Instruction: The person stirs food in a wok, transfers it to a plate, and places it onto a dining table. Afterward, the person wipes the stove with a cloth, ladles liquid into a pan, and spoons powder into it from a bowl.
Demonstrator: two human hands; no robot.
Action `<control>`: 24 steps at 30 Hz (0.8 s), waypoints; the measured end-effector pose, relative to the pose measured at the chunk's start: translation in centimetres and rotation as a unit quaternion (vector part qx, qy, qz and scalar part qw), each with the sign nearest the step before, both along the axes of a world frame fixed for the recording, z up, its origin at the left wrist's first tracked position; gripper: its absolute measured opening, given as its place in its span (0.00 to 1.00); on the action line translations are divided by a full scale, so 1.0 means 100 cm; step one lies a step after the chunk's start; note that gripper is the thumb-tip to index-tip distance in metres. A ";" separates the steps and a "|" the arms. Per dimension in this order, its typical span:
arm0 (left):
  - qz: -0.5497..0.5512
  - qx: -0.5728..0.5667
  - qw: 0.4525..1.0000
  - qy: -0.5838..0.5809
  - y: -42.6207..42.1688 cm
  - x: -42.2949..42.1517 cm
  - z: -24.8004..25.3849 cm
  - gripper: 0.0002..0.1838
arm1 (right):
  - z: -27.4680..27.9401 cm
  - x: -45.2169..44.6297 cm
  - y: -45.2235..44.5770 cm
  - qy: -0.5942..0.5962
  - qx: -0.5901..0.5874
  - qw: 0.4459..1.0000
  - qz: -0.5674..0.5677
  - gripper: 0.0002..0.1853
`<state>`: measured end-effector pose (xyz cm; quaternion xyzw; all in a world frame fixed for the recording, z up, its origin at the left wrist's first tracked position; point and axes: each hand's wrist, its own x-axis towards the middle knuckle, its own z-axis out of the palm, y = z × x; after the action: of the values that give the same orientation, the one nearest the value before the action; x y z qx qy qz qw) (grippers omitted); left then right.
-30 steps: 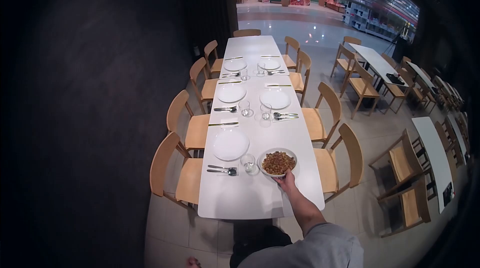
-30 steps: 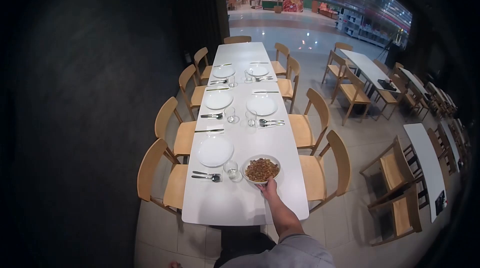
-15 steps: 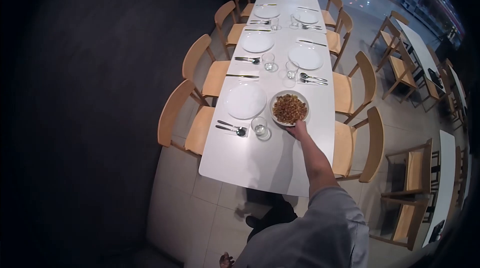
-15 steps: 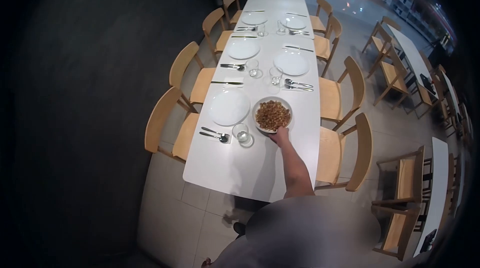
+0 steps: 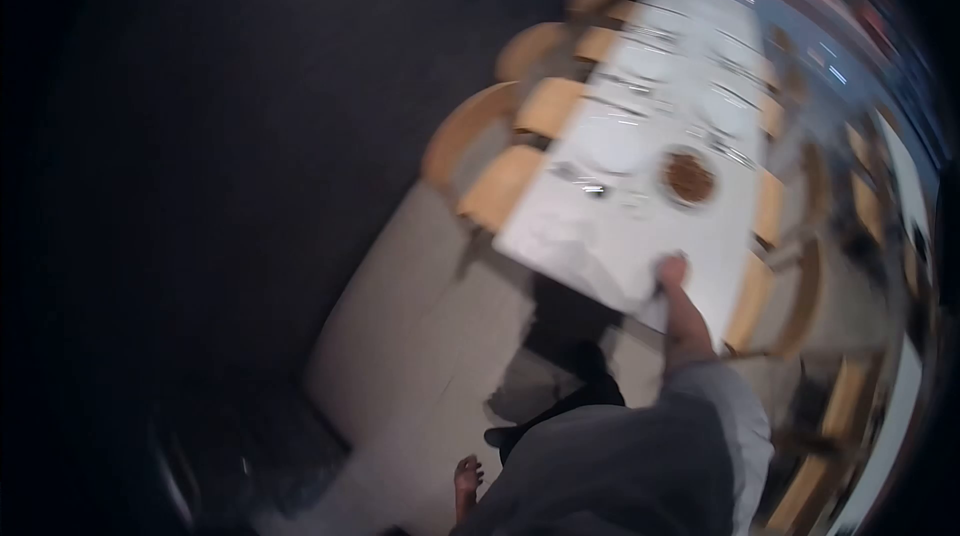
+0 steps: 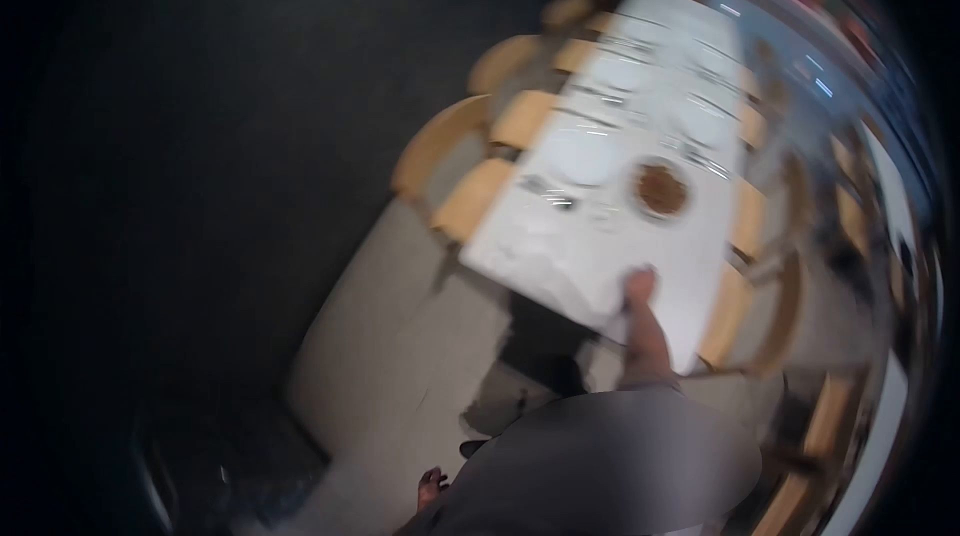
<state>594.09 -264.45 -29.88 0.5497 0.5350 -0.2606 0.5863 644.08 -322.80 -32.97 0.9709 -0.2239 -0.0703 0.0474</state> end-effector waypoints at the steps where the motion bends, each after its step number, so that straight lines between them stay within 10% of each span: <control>1: 0.015 -0.020 0.999 -0.040 0.008 -0.029 -0.002 0.30 | -0.045 -0.020 0.015 0.008 -0.059 0.996 0.070 0.19; 5: -0.019 0.012 1.000 0.017 0.061 -0.089 -0.036 0.34 | -0.109 -0.086 0.081 -0.074 -0.303 0.902 0.299 0.21; 6: 0.055 0.037 0.981 -0.182 0.079 -0.110 -0.056 0.31 | -0.006 -0.111 0.170 0.003 -0.152 0.952 0.266 0.22; 8: 0.015 0.172 0.983 -0.065 0.140 -0.090 -0.044 0.29 | -0.031 -0.097 0.273 -0.108 0.084 0.990 0.040 0.31; 10: 0.080 0.308 0.947 -0.047 0.210 -0.072 0.005 0.29 | -0.069 -0.038 0.372 -0.072 0.103 0.984 0.126 0.33; 12: 0.180 0.299 0.934 -0.078 0.239 -0.105 0.029 0.34 | -0.060 -0.041 0.454 0.457 0.483 0.736 0.131 0.18; 16: 0.350 0.277 0.890 -0.095 0.302 -0.165 0.002 0.32 | -0.026 -0.070 0.701 0.449 0.347 0.731 0.379 0.13; 18: 0.424 0.256 0.861 -0.118 0.292 -0.219 -0.054 0.31 | -0.041 -0.086 0.770 0.239 0.369 0.719 0.538 0.13; 22: 0.277 0.328 0.900 0.067 0.263 -0.280 -0.103 0.18 | -0.086 -0.083 0.959 0.420 0.494 0.688 0.325 0.12; 23: 0.238 0.299 0.920 0.086 0.248 -0.296 -0.111 0.16 | -0.118 -0.093 1.002 0.317 0.311 0.540 0.715 0.11; 24: 0.134 0.269 0.949 0.098 0.232 -0.309 -0.114 0.15 | -0.145 -0.106 1.044 -0.033 0.129 0.360 0.923 0.10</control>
<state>563.22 -241.24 -41.31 0.5819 0.7087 -0.0792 0.3909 633.50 -218.39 -47.49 0.5648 0.8234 0.0220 -0.0509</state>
